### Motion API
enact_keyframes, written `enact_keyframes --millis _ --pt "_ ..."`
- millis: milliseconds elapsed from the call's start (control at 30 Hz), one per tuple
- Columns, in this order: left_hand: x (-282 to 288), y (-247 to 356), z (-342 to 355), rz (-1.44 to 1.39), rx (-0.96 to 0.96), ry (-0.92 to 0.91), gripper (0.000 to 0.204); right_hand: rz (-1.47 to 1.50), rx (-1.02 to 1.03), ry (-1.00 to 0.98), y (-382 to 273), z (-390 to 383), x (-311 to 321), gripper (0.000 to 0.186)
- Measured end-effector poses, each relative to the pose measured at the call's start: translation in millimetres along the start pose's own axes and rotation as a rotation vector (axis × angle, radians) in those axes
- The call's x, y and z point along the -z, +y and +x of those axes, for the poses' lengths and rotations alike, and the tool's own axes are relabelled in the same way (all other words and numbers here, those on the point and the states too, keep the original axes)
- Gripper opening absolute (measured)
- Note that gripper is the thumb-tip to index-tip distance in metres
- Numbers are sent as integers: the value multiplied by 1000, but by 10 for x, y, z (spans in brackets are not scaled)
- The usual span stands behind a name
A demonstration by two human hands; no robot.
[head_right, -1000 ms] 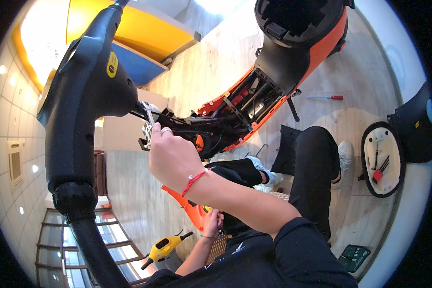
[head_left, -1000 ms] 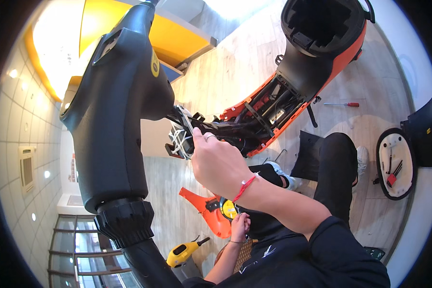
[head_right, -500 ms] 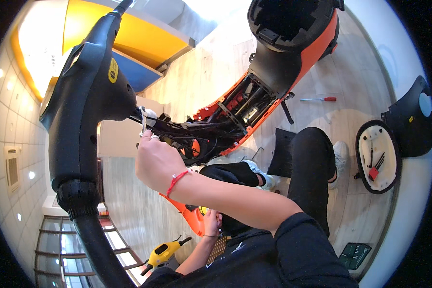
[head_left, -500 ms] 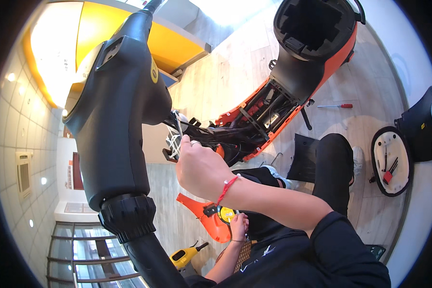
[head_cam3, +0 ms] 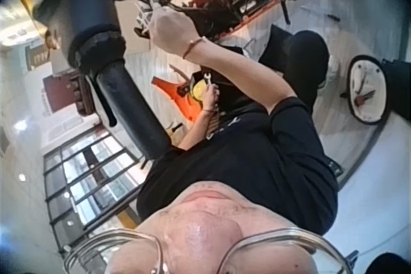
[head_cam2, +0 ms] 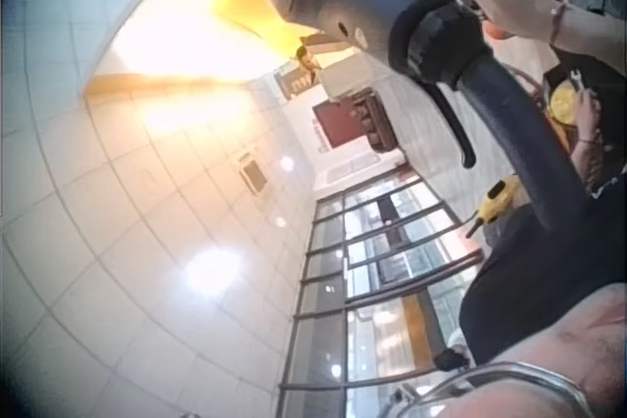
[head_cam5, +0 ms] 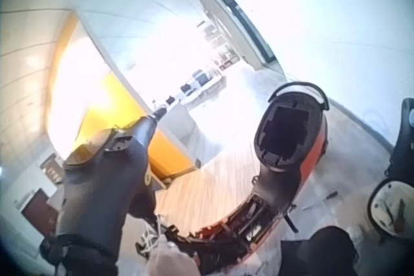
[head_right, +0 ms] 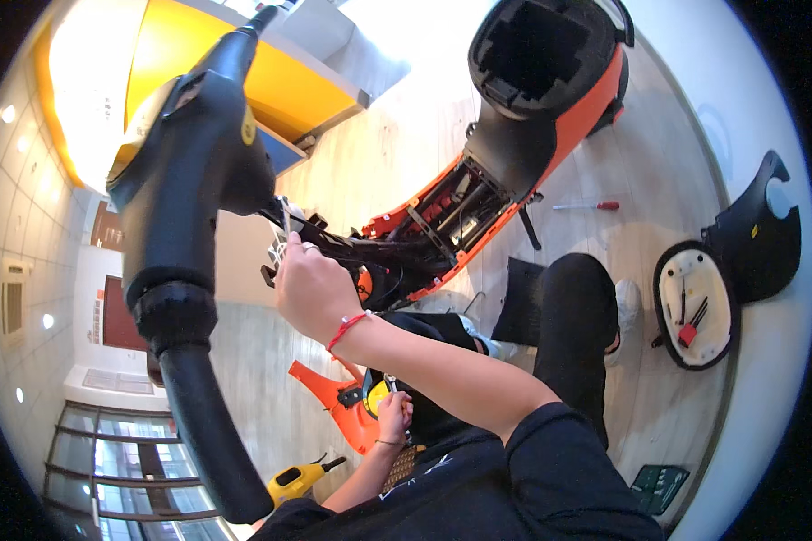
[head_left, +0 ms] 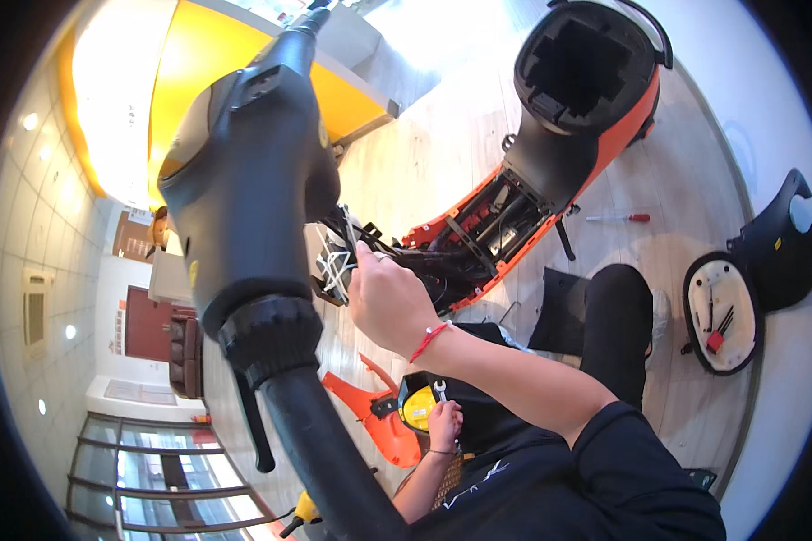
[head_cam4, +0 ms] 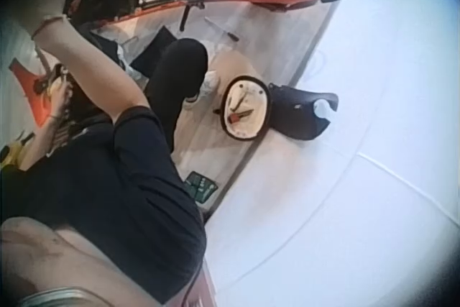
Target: The person is repairing a scooter by removing and adjusting internal components using hand tools.
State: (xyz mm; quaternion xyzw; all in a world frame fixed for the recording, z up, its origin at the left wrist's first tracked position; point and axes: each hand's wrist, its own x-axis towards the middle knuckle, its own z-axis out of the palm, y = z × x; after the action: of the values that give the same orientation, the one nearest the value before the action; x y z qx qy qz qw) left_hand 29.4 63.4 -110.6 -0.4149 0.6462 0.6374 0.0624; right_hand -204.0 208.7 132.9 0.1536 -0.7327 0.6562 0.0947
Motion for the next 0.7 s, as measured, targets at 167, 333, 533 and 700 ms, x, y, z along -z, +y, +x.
enact_keyframes --millis 167,333,533,700 --pt "-6 -110 74 23 -30 -23 16 310 -132 -154 62 86 41 47" --pt "-19 -95 -33 38 -43 7 16 866 -491 -301 -12 189 216 37" --pt "-99 180 -176 -110 -65 -78 24 732 -322 -247 396 -295 471 40" --pt "-483 616 -305 -469 -95 -260 29 820 -534 -434 1129 -1256 703 39"
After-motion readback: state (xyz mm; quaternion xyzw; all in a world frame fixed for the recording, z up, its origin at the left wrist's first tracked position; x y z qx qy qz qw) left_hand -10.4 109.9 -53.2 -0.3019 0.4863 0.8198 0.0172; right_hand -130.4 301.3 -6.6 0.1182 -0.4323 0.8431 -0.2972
